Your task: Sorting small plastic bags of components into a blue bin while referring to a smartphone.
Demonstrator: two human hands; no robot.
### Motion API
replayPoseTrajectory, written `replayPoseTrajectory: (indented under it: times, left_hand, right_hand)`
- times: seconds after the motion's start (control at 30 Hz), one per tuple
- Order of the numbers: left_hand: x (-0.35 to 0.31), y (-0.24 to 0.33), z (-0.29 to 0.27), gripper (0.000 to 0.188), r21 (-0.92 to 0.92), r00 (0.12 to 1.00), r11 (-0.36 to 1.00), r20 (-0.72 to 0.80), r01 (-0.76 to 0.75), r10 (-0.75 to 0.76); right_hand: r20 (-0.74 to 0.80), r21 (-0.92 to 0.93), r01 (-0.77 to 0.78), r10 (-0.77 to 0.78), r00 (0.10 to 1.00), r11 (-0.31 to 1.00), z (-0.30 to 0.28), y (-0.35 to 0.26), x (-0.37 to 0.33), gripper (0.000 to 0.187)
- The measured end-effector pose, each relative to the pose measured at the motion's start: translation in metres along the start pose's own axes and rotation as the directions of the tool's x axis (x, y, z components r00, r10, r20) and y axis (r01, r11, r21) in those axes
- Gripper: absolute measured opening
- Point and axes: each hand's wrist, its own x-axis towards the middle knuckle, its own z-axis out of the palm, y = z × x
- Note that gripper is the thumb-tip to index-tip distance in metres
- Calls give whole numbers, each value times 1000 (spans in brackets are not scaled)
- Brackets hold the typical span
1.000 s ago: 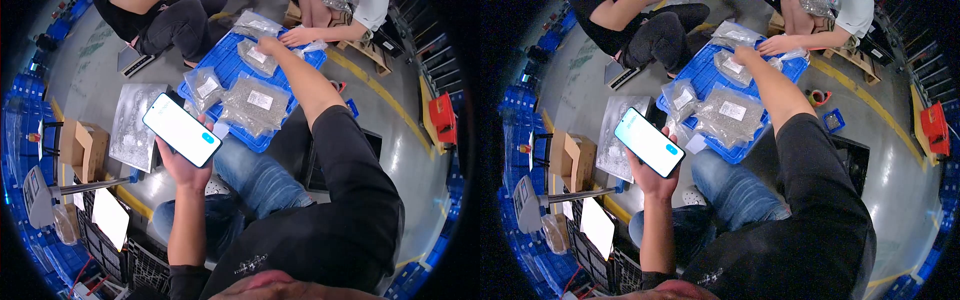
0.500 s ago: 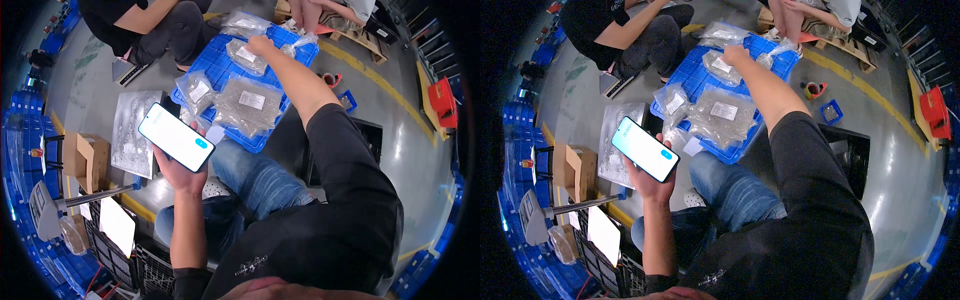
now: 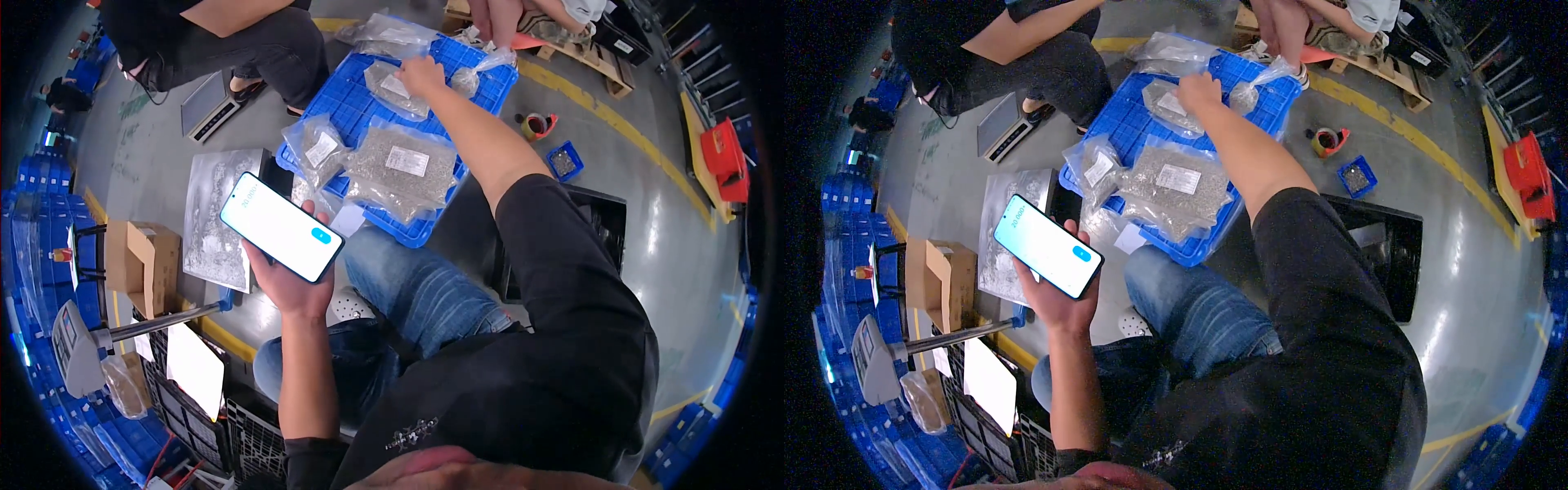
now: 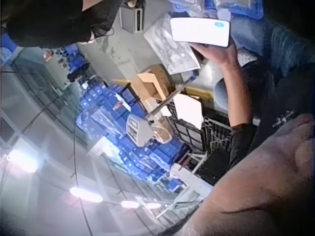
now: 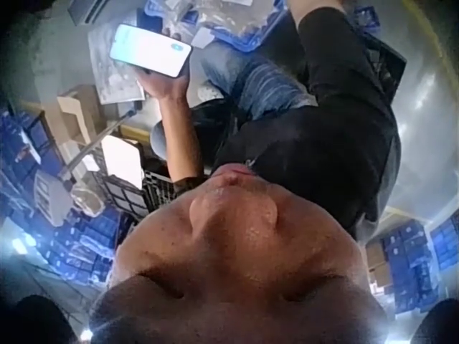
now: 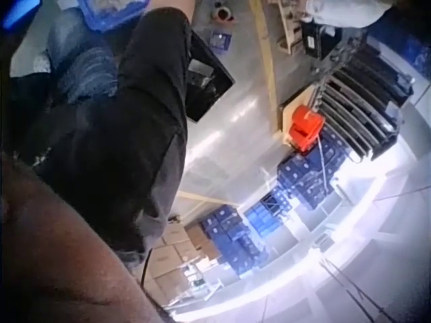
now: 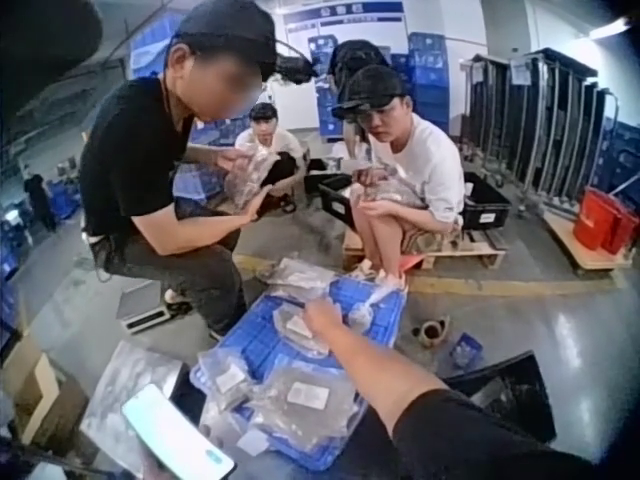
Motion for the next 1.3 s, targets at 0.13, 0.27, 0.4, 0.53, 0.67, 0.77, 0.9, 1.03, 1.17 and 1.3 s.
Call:
replayPoseTrajectory:
  times: [0.13, 0.27, 0.4, 0.53, 0.67, 0.77, 0.9, 1.03, 1.17, 1.3]
  left_hand:
    - [1, 4, 2, 62, -21, 1000, 1000, 7, -20, 20]
    - [-3, 4, 8, 64, -29, 998, 998, -17, -63, 63]
    - [-10, 1, 14, 65, -16, 995, 997, 64, -70, 71]
    - [-12, 3, 22, 65, -78, 995, 993, 28, -92, 95]
    - [-11, 3, 19, 64, -56, 996, 995, 33, -86, 88]
    - [-13, 1, 17, 66, -88, 995, 993, 47, -84, 89]
    - [-8, -1, 10, 67, -49, 997, 998, 60, -48, 51]
    - [-6, -2, 11, 66, -76, 998, 995, 9, -59, 60]
    - [-8, -2, 17, 69, -61, 998, 996, -31, -62, 60]
    - [-8, -1, 8, 67, -38, 999, 999, -27, -28, 27]
  right_hand:
    - [-252, -139, 76, -109, 961, 987, 15, 6, -2, 30]
    - [-179, -8, 180, -178, 968, 984, -5, 3, -15, 28]
    - [-264, 168, 238, -189, 946, 957, -21, 4, -24, 23]
    - [-292, 189, 390, -327, 899, 902, -32, 0, -33, 20]
    - [-277, 193, 415, -356, 892, 889, -59, -10, -53, 21]
    - [-234, 264, 420, -365, 901, 868, -77, -14, -61, 21]
    - [-178, 407, 505, -476, 861, 761, -56, 5, -34, 20]
    - [-20, 295, 405, -419, 908, 865, -21, 14, -34, 24]
    - [-153, 212, 297, -269, 951, 931, -29, -7, -70, 41]
    - [-20, 104, 304, -303, 953, 947, -35, -66, -166, 69]
